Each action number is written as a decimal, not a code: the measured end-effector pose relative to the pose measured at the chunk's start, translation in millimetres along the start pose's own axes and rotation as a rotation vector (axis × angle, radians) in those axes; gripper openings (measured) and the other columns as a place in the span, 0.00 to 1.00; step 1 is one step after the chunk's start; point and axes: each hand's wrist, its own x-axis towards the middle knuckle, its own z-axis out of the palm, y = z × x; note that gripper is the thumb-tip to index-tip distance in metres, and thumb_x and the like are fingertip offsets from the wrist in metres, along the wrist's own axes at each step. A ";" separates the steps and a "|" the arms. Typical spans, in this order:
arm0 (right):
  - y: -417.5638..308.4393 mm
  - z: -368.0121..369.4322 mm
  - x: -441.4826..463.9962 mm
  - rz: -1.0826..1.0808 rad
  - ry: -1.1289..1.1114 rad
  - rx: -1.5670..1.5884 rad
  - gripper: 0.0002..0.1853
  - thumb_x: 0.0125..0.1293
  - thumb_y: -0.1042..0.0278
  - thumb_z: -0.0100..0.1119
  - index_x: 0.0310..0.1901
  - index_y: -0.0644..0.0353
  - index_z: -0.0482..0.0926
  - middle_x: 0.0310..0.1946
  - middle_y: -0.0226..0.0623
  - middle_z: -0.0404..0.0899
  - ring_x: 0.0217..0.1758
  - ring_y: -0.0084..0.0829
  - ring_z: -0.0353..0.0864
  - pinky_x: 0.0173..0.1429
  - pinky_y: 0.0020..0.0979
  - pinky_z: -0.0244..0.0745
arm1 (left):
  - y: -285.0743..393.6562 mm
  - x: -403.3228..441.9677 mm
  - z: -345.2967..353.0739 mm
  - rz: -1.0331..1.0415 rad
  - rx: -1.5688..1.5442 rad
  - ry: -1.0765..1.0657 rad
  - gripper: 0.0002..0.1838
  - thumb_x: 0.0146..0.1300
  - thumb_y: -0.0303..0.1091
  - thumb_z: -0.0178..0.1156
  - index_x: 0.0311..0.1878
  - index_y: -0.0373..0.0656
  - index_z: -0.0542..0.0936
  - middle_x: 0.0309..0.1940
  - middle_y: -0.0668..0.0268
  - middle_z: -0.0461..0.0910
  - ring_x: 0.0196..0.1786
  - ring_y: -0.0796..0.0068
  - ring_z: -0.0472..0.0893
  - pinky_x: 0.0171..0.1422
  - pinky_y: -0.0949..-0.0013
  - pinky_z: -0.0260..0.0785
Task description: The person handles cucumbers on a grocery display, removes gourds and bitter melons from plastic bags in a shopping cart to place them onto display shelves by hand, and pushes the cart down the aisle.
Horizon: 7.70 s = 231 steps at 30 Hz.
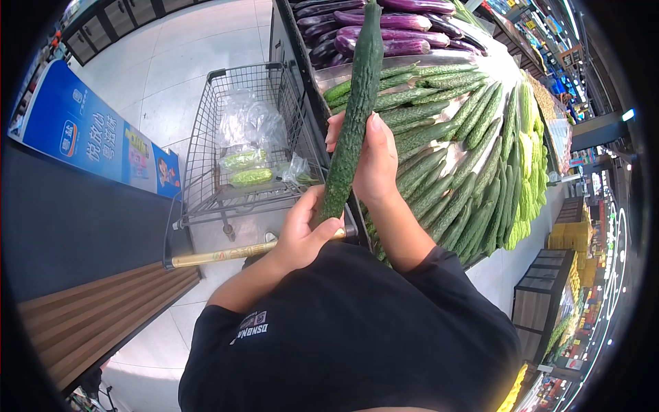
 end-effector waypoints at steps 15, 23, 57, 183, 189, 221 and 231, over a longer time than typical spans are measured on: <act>2.7 -0.5 0.1 0.011 0.000 0.043 0.26 0.76 0.44 0.44 0.46 0.64 0.77 0.34 0.40 0.80 0.36 0.28 0.78 0.44 0.30 0.75 | 4.3 -1.7 -2.0 -0.009 0.112 -0.021 0.37 0.72 0.55 0.56 0.67 0.28 0.67 0.37 0.65 0.77 0.40 0.81 0.74 0.46 0.75 0.68; -2.1 2.6 -1.3 0.014 0.012 0.030 0.25 0.75 0.44 0.46 0.45 0.64 0.76 0.34 0.39 0.79 0.34 0.27 0.77 0.41 0.28 0.74 | -0.3 -2.1 -6.3 0.050 0.066 -0.052 0.25 0.73 0.40 0.57 0.64 0.30 0.69 0.40 0.68 0.76 0.41 0.82 0.74 0.48 0.75 0.69; 31.3 -8.1 -15.2 0.087 0.023 -0.201 0.19 0.74 0.54 0.55 0.52 0.62 0.75 0.34 0.32 0.78 0.35 0.20 0.76 0.43 0.25 0.73 | -3.1 -6.1 -42.2 -0.227 -0.385 -0.181 0.31 0.78 0.55 0.44 0.64 0.33 0.69 0.21 0.62 0.74 0.15 0.84 0.64 0.19 0.80 0.55; 209.7 -49.7 128.4 0.179 -0.452 -0.979 0.20 0.61 0.58 0.63 0.53 0.56 0.80 0.42 0.38 0.82 0.51 0.42 0.79 0.60 0.41 0.73 | -28.1 218.7 -293.7 0.131 1.444 0.487 0.10 0.68 0.32 0.59 0.49 0.39 0.80 0.30 0.58 0.79 0.30 0.64 0.78 0.39 0.62 0.71; 169.7 -59.4 94.9 0.174 -0.419 -0.736 0.27 0.64 0.59 0.63 0.63 0.61 0.74 0.52 0.49 0.80 0.59 0.47 0.78 0.66 0.44 0.70 | -47.6 318.6 -170.2 0.105 1.247 0.062 0.11 0.65 0.35 0.61 0.47 0.40 0.80 0.33 0.56 0.80 0.37 0.54 0.81 0.45 0.56 0.73; 123.8 -109.7 76.4 0.188 0.552 0.008 0.12 0.73 0.73 0.56 0.55 0.64 0.76 0.36 0.24 0.77 0.37 0.13 0.73 0.44 0.19 0.70 | -58.1 333.3 -112.4 -0.443 0.138 -0.192 0.21 0.78 0.45 0.51 0.59 0.36 0.73 0.34 0.65 0.78 0.27 0.77 0.76 0.34 0.73 0.70; 116.2 -64.0 147.6 0.206 0.244 0.448 0.31 0.78 0.49 0.46 0.68 0.69 0.64 0.60 0.51 0.76 0.62 0.34 0.77 0.70 0.37 0.69 | 19.1 259.4 -114.5 -0.662 -0.368 -0.099 0.32 0.81 0.57 0.27 0.57 0.38 0.70 0.25 0.67 0.69 0.17 0.75 0.69 0.29 0.69 0.64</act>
